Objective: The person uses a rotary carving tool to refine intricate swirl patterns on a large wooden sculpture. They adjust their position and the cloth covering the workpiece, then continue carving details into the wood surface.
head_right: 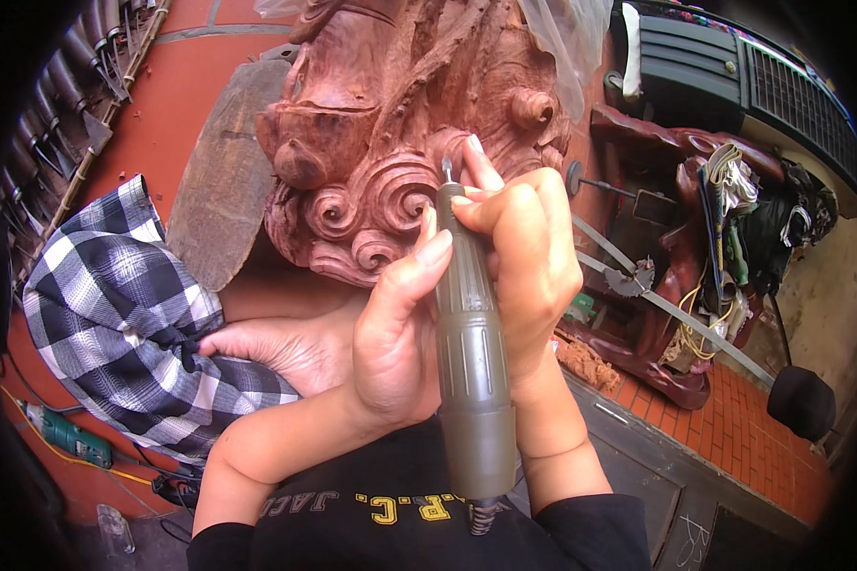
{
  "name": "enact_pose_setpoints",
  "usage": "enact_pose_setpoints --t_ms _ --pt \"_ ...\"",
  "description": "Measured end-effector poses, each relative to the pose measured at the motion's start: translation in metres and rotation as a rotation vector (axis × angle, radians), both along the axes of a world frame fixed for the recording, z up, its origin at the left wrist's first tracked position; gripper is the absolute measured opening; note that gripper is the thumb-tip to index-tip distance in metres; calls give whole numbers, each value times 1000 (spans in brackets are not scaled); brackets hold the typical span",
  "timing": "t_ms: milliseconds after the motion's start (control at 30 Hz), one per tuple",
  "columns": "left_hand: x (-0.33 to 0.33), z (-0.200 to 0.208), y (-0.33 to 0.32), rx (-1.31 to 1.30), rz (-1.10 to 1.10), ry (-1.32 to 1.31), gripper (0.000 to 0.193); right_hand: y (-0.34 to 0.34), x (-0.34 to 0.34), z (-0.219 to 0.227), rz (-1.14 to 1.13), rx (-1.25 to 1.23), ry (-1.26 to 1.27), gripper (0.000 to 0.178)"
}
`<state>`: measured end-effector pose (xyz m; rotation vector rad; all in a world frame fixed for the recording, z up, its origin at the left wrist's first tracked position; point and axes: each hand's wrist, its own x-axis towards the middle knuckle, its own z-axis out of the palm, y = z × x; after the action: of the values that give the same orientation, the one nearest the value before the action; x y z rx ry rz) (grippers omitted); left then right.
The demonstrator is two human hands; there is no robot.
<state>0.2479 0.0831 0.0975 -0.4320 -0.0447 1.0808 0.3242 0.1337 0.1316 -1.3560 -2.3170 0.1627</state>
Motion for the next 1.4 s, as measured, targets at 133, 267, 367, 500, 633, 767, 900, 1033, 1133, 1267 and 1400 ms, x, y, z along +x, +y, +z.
enact_pose_setpoints --t_ms 133,267,367,500,633,767,900,1033,1133,1267,1400 --pt "1 0 -2 4 12 -4 39 1 1 1 16 -11 -5 21" --pt "2 -1 -3 -4 10 -10 38 1 3 1 41 -17 -6 21" --pt "1 1 -2 -17 4 -7 38 0 4 2 29 -25 -29 21" --pt "2 2 -4 -18 5 -14 39 -1 4 6 22 -54 -38 21" --pt "-1 6 -1 26 2 20 43 0 4 4 13 -37 48 21" --pt "0 2 5 -3 39 -47 46 2 -1 2 -15 -26 56 22" --pt "4 -2 3 39 23 58 43 -1 -3 6 -22 -35 -11 22" --pt "5 1 0 4 24 35 43 -3 0 8 -18 -53 -17 21" --pt "5 2 -1 -2 25 18 44 -3 0 8 -11 -55 -27 21" --pt "4 1 -2 4 18 -11 45 -2 1 7 7 -46 -24 21" --pt "4 3 -4 -17 0 -14 46 -2 6 6 47 -51 -29 22"
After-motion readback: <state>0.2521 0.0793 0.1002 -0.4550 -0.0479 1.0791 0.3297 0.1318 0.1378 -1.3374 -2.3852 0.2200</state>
